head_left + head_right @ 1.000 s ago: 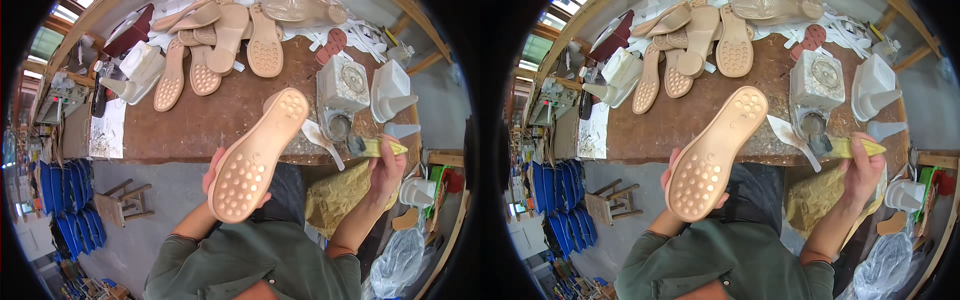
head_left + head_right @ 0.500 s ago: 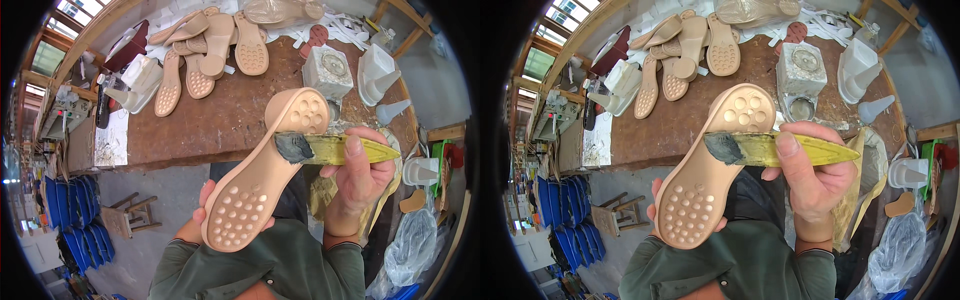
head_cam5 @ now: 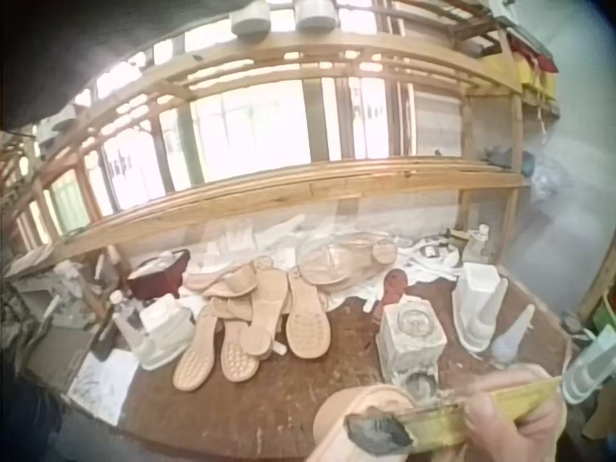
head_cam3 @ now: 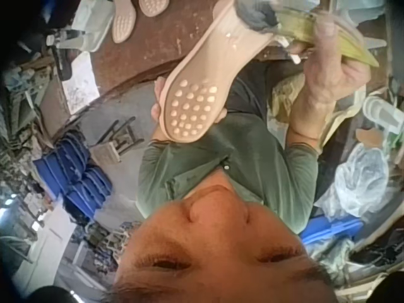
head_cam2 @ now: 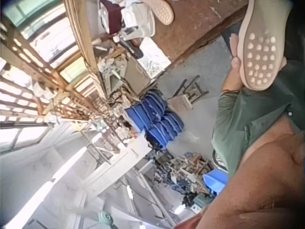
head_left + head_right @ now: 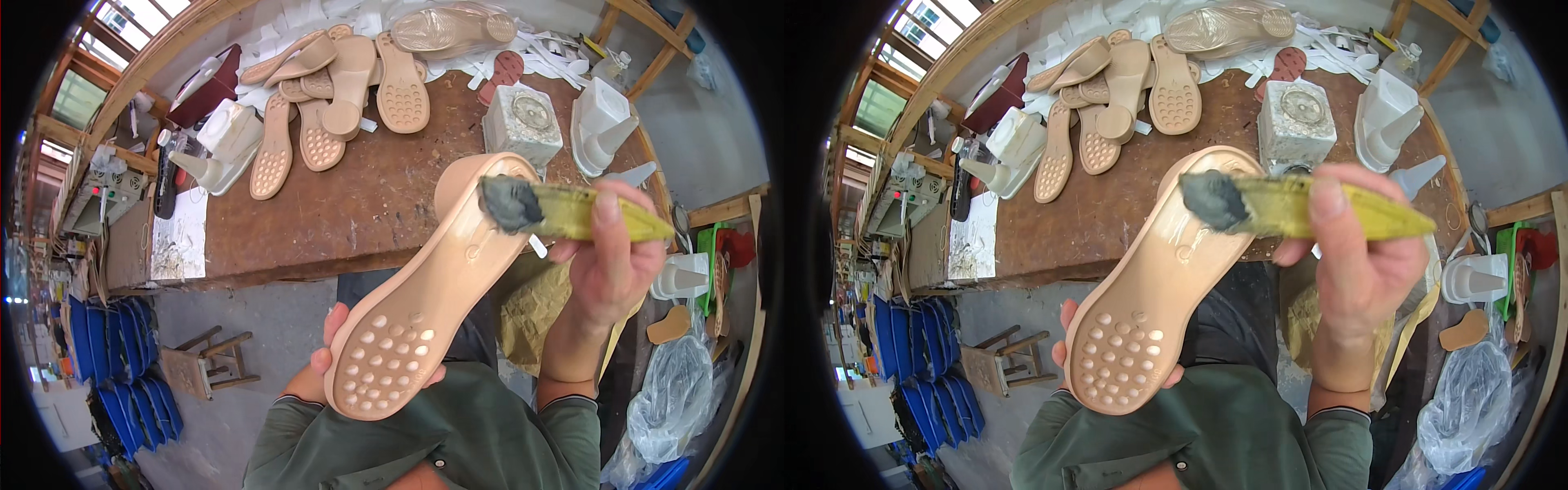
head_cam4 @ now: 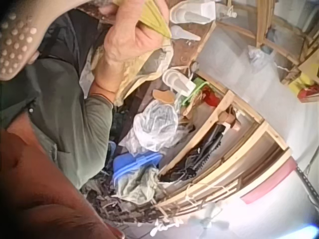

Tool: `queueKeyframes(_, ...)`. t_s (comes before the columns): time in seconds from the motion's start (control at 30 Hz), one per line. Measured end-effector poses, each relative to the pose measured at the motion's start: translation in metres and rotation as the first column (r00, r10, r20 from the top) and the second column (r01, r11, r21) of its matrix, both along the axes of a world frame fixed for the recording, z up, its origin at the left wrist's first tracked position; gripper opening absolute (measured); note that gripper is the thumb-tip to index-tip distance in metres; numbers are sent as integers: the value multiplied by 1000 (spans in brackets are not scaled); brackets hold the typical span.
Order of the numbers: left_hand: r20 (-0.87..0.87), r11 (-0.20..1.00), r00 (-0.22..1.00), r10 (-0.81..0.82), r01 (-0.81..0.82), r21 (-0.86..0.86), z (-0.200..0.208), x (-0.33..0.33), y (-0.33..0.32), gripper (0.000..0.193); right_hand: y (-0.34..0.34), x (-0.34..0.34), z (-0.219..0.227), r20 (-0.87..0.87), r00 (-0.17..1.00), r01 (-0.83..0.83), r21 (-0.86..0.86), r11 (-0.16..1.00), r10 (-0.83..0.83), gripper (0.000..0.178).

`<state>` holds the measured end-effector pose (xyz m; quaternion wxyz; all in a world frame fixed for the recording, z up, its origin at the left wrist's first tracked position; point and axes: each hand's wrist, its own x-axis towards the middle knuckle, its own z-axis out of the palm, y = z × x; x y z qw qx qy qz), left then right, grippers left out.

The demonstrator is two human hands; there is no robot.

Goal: The recorder is applying glue to the bottom of shoe soles using a brush, then placing them on a drying rack.

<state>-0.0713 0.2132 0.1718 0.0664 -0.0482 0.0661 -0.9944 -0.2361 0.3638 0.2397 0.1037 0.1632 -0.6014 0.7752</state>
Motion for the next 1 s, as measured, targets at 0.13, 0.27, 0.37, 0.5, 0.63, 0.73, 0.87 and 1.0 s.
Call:
queueKeyframes(0.13, 182, 994, 983, 13, -33, 107, 0, 4, -2, 92, -8, 30, -6, 23, 1000, 10, 27, 1000, -11, 19)
queueKeyframes(0.27, 369, 993, 924, -100, 71, 93, 4, -1, -10, 93, -10, 49, -14, 63, 997, -49, 20, 999, 48, 18)
queueKeyframes(0.37, 415, 955, 890, -188, 264, -135, 9, -13, -19, 91, -19, 55, -21, -2, 1000, 14, 104, 995, -14, 21)
queueKeyframes(0.5, 471, 847, 846, -251, 427, -317, 8, -22, -31, 90, -28, 62, -25, -36, 998, -40, 162, 986, 46, 22)
queueKeyframes(0.63, -54, 941, 940, -336, 338, 18, -20, -36, -25, 87, -26, 67, -31, -103, 987, -96, 236, 967, 123, 24)
queueKeyframes(0.73, -208, 954, 931, -298, 284, -96, -33, -45, -24, 88, -32, 74, -30, -91, 986, -117, 232, 966, 141, 25)
queueKeyframes(0.87, -308, 954, 907, -285, 237, -185, -37, -48, -26, 88, -23, 76, -35, -113, 962, -210, 267, 940, 247, 23)
queueKeyframes(1.0, -309, 962, 941, -139, 55, -267, -44, -47, -19, 76, -32, 87, -35, -79, 970, -200, 271, 942, 229, 25)
